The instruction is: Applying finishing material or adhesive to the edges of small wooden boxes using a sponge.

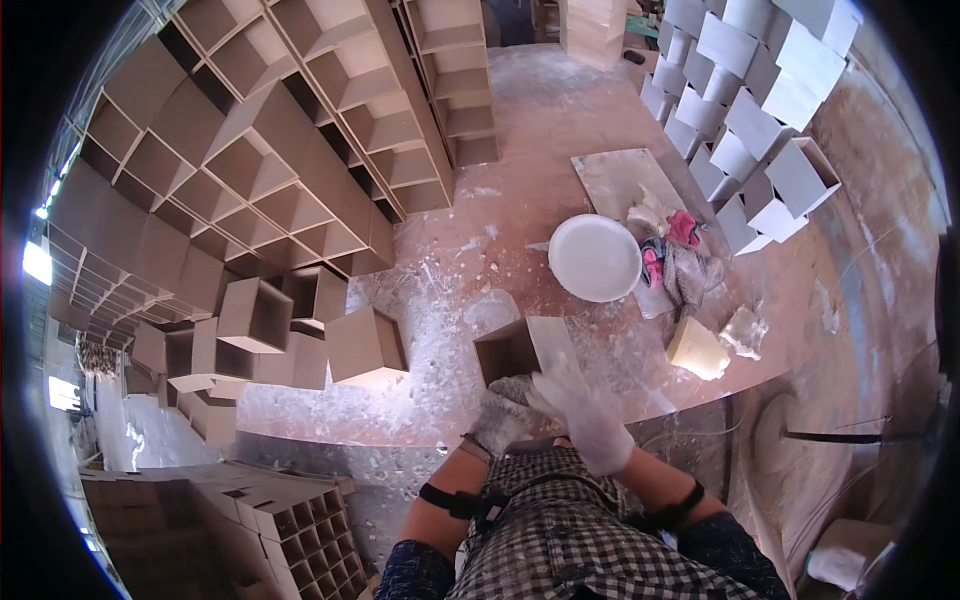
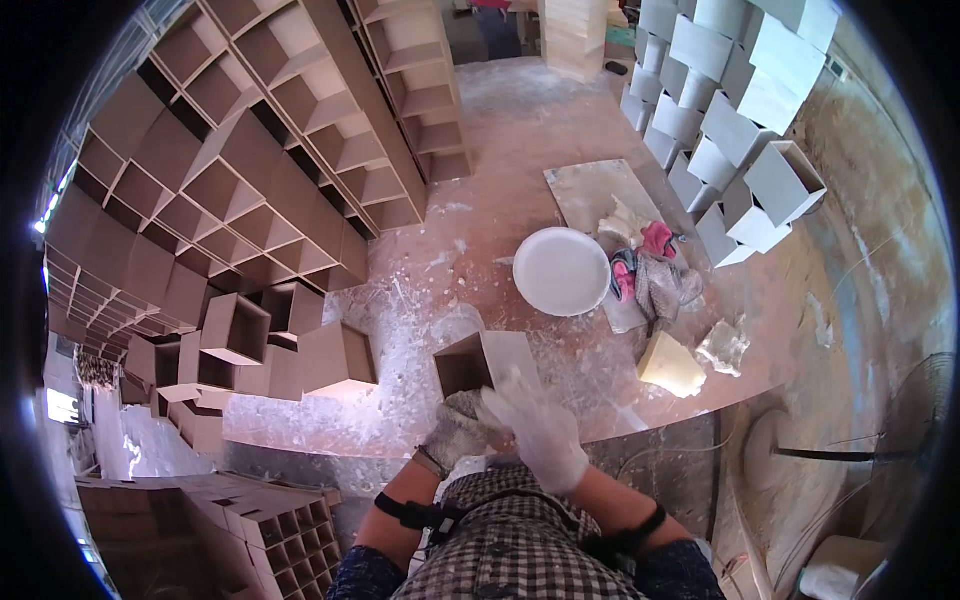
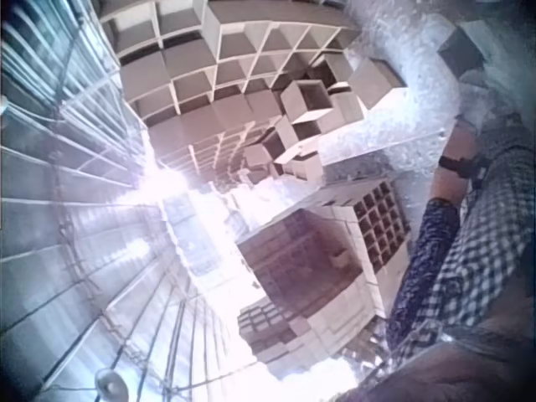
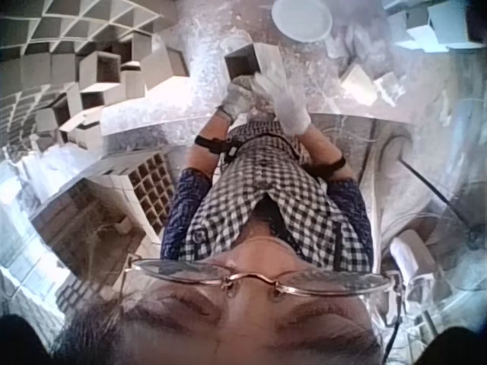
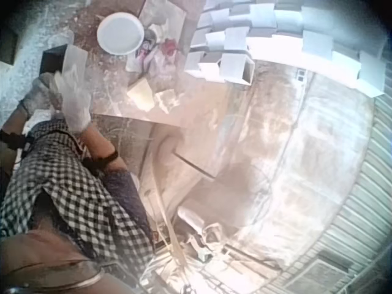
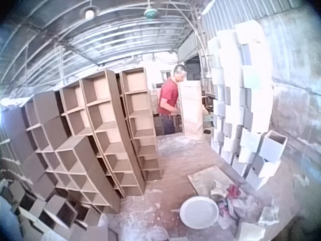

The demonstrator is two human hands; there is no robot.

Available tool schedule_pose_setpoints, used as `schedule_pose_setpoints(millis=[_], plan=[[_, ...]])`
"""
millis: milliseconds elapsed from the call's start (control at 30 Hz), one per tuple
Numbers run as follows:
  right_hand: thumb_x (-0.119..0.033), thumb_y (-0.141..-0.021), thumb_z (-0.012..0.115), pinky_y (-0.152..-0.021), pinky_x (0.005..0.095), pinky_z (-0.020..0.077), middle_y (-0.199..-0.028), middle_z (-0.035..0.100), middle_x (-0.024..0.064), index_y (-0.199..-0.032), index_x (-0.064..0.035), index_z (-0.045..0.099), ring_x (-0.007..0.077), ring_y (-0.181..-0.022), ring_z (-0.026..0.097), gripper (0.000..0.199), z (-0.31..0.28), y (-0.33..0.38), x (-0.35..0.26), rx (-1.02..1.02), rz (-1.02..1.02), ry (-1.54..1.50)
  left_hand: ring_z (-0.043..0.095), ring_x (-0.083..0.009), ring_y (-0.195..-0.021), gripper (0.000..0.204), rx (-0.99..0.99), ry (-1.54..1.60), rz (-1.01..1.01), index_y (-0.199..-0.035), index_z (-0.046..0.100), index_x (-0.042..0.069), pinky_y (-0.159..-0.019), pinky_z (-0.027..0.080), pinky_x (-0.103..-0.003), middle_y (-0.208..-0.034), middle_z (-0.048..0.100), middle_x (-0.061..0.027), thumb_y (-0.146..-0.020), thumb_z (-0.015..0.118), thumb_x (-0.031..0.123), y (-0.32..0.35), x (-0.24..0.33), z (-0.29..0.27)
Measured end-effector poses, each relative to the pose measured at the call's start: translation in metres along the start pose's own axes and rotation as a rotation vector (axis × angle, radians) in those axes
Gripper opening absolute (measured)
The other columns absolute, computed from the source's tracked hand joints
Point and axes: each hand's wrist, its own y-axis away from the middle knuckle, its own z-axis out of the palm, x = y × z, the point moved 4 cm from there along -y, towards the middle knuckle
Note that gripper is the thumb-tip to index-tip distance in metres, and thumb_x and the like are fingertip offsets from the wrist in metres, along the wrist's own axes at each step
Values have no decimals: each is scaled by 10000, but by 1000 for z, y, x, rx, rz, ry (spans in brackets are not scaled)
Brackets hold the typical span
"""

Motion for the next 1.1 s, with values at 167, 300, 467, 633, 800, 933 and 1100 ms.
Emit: schedule_pose_setpoints(millis=[167,300,467,633,800,933,1100], plan=[[-90,-824,556,-894,368,471,-1271,581,98,-1157,-114,619,290,-1040,605,340,-51,17,-1,72,-205,-167,664,-322,-775,264,-17,-183,29,-834,652,89,-658,521,-405,-794,666,-122,-773,673,345,-22,32,-12],[-120,-813,588,-926,432,446,-1246,595,111,-1191,-37,606,308,-1112,568,388,-77,-30,4,198,-326,308,669,-281,-766,326,-231,-334,-68,-908,619,102,-675,508,-415,-769,656,-95,-713,706,349,-20,43,0],[-156,-830,582,-953,411,428,-1231,604,110,-1217,-53,606,295,-1111,567,402,-44,-76,54,48,-186,-215,583,-275,-956,502,78,-475,243,-1033,559,41,-868,445,-391,-866,598,-100,-654,714,331,-9,58,-22],[-168,-882,586,-922,354,455,-1145,645,112,-1136,-67,659,272,-1040,611,283,-38,-61,42,21,-52,-200,563,-273,-892,443,23,-447,379,-1013,550,25,-799,442,-388,-836,573,-115,-652,683,245,11,33,-25],[26,-799,618,-890,393,488,-1178,630,124,-1173,-80,639,273,-1026,627,389,-8,34,38,-143,169,-505,546,-243,-755,386,27,-442,332,-945,539,40,-793,438,-388,-755,537,-66,-637,684,224,11,33,-23],[8,-765,634,-934,384,468,-1208,621,101,-1204,-78,630,295,-1084,600,448,-12,49,30,-76,499,-1035,566,-268,-869,434,-56,-475,228,-1016,556,34,-860,438,-407,-856,571,-99,-658,683,243,10,23,-15],[-33,-784,568,-972,386,443,-1258,600,106,-1198,-60,630,300,-1128,577,419,-78,-37,4,119,-269,300,423,-302,-1309,440,7,-468,496,-1147,574,116,-1125,276,-479,-1237,546,-87,-758,644,309,10,7,-71]])
